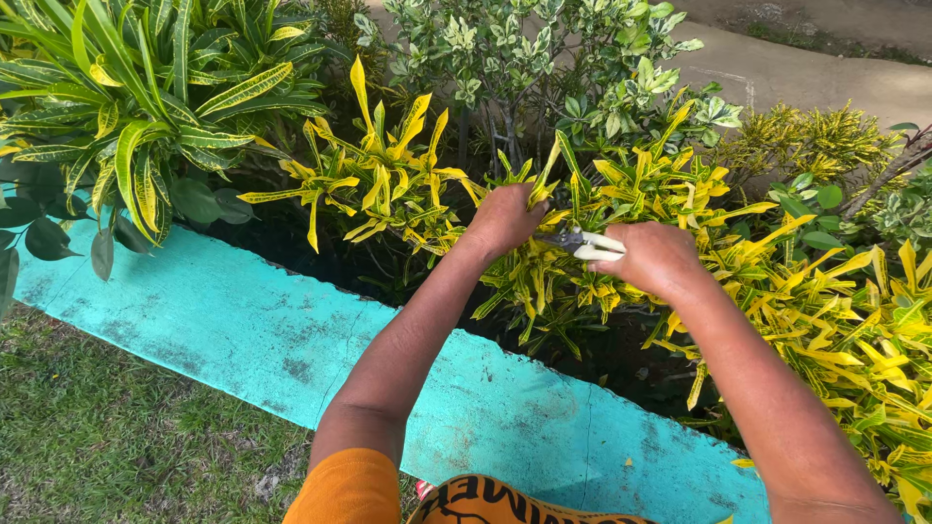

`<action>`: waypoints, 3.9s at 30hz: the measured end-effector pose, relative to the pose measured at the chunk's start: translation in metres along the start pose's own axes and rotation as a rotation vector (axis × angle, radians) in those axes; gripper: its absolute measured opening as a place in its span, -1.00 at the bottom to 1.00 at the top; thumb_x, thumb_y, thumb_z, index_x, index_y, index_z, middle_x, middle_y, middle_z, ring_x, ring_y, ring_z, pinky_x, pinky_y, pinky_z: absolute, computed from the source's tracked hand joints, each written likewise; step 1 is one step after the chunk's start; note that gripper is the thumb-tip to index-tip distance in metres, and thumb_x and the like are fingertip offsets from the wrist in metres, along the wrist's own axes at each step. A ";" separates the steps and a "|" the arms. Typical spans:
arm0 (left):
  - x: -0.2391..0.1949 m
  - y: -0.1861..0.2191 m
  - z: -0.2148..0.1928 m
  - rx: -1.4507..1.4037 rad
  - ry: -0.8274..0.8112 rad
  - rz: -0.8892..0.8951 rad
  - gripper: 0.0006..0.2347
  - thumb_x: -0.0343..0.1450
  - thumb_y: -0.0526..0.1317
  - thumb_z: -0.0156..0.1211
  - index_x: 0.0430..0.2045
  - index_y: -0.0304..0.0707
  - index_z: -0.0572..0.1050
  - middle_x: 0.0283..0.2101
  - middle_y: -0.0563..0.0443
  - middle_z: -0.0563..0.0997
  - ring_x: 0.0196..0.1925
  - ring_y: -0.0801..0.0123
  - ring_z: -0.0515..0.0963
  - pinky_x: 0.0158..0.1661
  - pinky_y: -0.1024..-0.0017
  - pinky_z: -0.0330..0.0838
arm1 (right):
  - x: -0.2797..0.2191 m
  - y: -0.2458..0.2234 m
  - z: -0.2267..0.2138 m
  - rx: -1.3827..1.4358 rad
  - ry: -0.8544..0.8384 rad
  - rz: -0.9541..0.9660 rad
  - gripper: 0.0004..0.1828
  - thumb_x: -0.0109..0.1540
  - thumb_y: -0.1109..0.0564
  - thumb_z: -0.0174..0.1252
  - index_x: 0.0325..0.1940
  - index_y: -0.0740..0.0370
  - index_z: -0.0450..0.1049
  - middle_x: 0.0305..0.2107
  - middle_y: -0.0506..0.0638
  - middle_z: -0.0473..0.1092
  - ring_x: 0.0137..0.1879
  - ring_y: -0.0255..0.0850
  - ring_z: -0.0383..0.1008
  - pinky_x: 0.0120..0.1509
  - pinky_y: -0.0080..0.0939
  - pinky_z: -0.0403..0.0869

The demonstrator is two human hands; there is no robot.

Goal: The person uses pruning shears to trim yellow and green variegated foliage along a raised planter. They repeatedly grasp bunches of leaves and cut them, moving along the planter edge and occasionally shifting position to reach different sections.

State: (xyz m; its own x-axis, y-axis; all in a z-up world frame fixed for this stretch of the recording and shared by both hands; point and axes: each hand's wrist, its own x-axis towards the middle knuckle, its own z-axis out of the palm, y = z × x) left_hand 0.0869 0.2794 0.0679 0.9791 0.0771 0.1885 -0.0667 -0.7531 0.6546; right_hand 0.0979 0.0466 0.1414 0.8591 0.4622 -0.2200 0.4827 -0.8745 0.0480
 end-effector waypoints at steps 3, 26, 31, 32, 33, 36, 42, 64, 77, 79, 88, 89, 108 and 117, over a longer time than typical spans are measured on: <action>0.010 0.001 0.000 -0.139 0.110 0.045 -0.70 0.45 -0.10 0.18 -0.15 -0.42 0.54 -0.09 -0.40 0.57 -0.02 -0.20 0.57 0.03 0.02 0.41 | 0.003 0.037 -0.025 0.013 0.110 -0.040 -0.21 -0.03 -0.43 0.37 0.13 0.02 0.48 -0.02 0.06 0.51 0.08 0.06 0.53 0.08 0.12 0.51; 0.085 0.007 0.016 -0.341 0.159 0.026 -0.75 0.44 -0.12 0.22 -0.13 -0.29 0.57 -0.20 -0.30 0.66 -0.11 -0.15 0.66 -0.06 0.12 0.47 | 0.041 0.052 -0.031 -0.113 0.006 0.064 -0.39 0.14 -0.41 0.26 0.14 -0.09 0.52 -0.10 0.04 0.58 0.08 0.04 0.58 0.14 0.12 0.52; 0.023 -0.016 -0.045 -0.215 0.384 0.161 -0.82 0.46 -0.23 0.24 -0.17 -0.36 0.53 -0.17 -0.29 0.59 -0.13 -0.20 0.61 -0.11 0.07 0.47 | -0.005 0.072 -0.028 -0.054 0.220 -0.173 -0.12 -0.03 -0.33 0.42 0.23 0.16 0.41 0.06 0.11 0.41 0.21 0.06 0.39 0.26 0.06 0.42; 0.004 -0.026 -0.057 -0.124 0.390 0.165 -0.82 0.46 -0.27 0.24 -0.13 -0.39 0.51 -0.15 -0.32 0.57 -0.11 -0.25 0.58 -0.10 0.02 0.45 | -0.014 0.075 -0.027 -0.054 0.180 -0.142 -0.10 -0.03 -0.32 0.43 0.26 0.15 0.39 0.09 0.11 0.40 0.23 0.04 0.38 0.30 0.04 0.42; -0.011 -0.035 -0.068 -0.021 0.347 0.144 -0.78 0.40 -0.30 0.25 -0.13 -0.43 0.49 -0.12 -0.35 0.56 -0.11 -0.27 0.57 -0.09 0.00 0.46 | -0.023 0.075 -0.024 -0.071 0.182 -0.136 -0.13 -0.03 -0.30 0.42 0.25 0.12 0.39 0.08 0.09 0.40 0.24 0.04 0.37 0.30 0.06 0.42; -0.051 -0.059 -0.082 0.151 0.246 0.051 -0.73 0.34 -0.28 0.30 -0.17 -0.51 0.47 -0.12 -0.41 0.55 -0.11 -0.32 0.55 -0.08 -0.06 0.44 | -0.043 0.069 -0.014 -0.123 0.175 -0.115 -0.16 -0.04 -0.26 0.43 0.25 0.05 0.40 0.07 0.06 0.40 0.27 0.03 0.36 0.28 0.13 0.41; -0.085 -0.052 -0.059 0.022 -0.120 -0.071 -0.42 0.15 -0.28 0.50 0.07 -0.43 0.42 -0.06 -0.35 0.61 0.00 -0.11 0.61 0.06 0.16 0.46 | -0.047 0.041 0.002 -0.128 0.299 -0.216 -0.11 -0.11 -0.24 0.47 0.23 0.05 0.40 0.06 0.07 0.39 0.24 0.08 0.35 0.25 0.23 0.38; -0.061 -0.018 -0.030 -0.222 0.038 -0.078 -0.72 0.42 -0.08 0.28 -0.25 -0.38 0.54 -0.32 -0.35 0.64 -0.25 -0.10 0.66 -0.16 0.11 0.49 | -0.035 -0.004 0.029 -0.001 0.238 -0.221 -0.41 0.05 -0.23 0.38 0.04 0.05 0.47 -0.11 0.03 0.51 0.04 0.05 0.54 0.02 0.11 0.51; -0.128 -0.046 -0.039 -0.162 0.115 -0.123 -0.76 0.46 -0.18 0.21 -0.14 -0.42 0.50 -0.20 -0.41 0.63 -0.10 -0.29 0.60 -0.07 0.03 0.46 | -0.051 -0.014 0.026 -0.286 0.594 -0.355 -0.16 -0.15 -0.16 0.49 0.18 0.06 0.46 -0.20 0.00 0.40 0.01 -0.02 0.41 0.20 0.10 0.30; -0.130 -0.045 -0.035 -0.197 0.112 -0.190 -0.75 0.46 -0.17 0.22 -0.15 -0.43 0.50 -0.24 -0.41 0.64 -0.11 -0.28 0.61 -0.08 0.03 0.46 | -0.045 -0.020 0.032 -0.236 0.529 -0.397 -0.26 -0.07 -0.15 0.47 0.15 0.03 0.46 -0.23 -0.04 0.41 -0.01 -0.07 0.44 0.25 0.07 0.34; -0.135 -0.071 -0.037 -0.232 0.241 -0.321 -0.73 0.45 -0.17 0.19 -0.10 -0.43 0.49 -0.20 -0.40 0.64 -0.12 -0.23 0.63 -0.13 0.02 0.47 | -0.019 0.002 -0.005 0.116 0.089 -0.060 -0.26 0.06 -0.31 0.36 0.27 -0.11 0.42 0.04 -0.01 0.47 0.19 0.01 0.46 0.21 0.08 0.44; -0.133 -0.074 -0.035 -0.238 0.255 -0.301 -0.73 0.45 -0.18 0.20 -0.10 -0.43 0.49 -0.19 -0.40 0.64 -0.11 -0.24 0.63 -0.13 0.02 0.47 | -0.013 0.013 -0.014 0.114 0.104 -0.075 -0.17 -0.01 -0.31 0.40 0.28 -0.07 0.40 0.07 0.04 0.43 0.23 0.03 0.41 0.22 0.10 0.40; -0.057 -0.030 0.004 -0.256 0.066 -0.143 -0.59 0.39 -0.17 0.34 0.05 -0.45 0.44 -0.15 -0.42 0.65 -0.03 -0.20 0.64 0.00 0.10 0.48 | 0.036 -0.030 -0.023 -0.231 -0.109 -0.188 -0.26 0.02 -0.43 0.37 0.17 -0.12 0.48 0.01 0.00 0.52 0.19 -0.03 0.51 0.21 0.08 0.47; -0.059 -0.049 -0.016 -0.468 0.197 -0.162 -0.68 0.44 -0.25 0.23 0.05 -0.37 0.43 -0.14 -0.28 0.67 -0.05 0.06 0.70 -0.04 0.23 0.52 | 0.027 -0.016 -0.018 -0.131 -0.055 -0.218 -0.26 -0.03 -0.40 0.40 0.12 -0.08 0.47 -0.04 -0.02 0.51 0.13 -0.02 0.52 0.11 0.10 0.50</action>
State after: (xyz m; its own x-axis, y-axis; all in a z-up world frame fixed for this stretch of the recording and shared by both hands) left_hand 0.0293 0.3217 0.0366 0.9325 0.3228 0.1622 -0.0407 -0.3524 0.9350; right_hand 0.1168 0.0754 0.1519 0.7233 0.6261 -0.2913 0.6767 -0.7266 0.1189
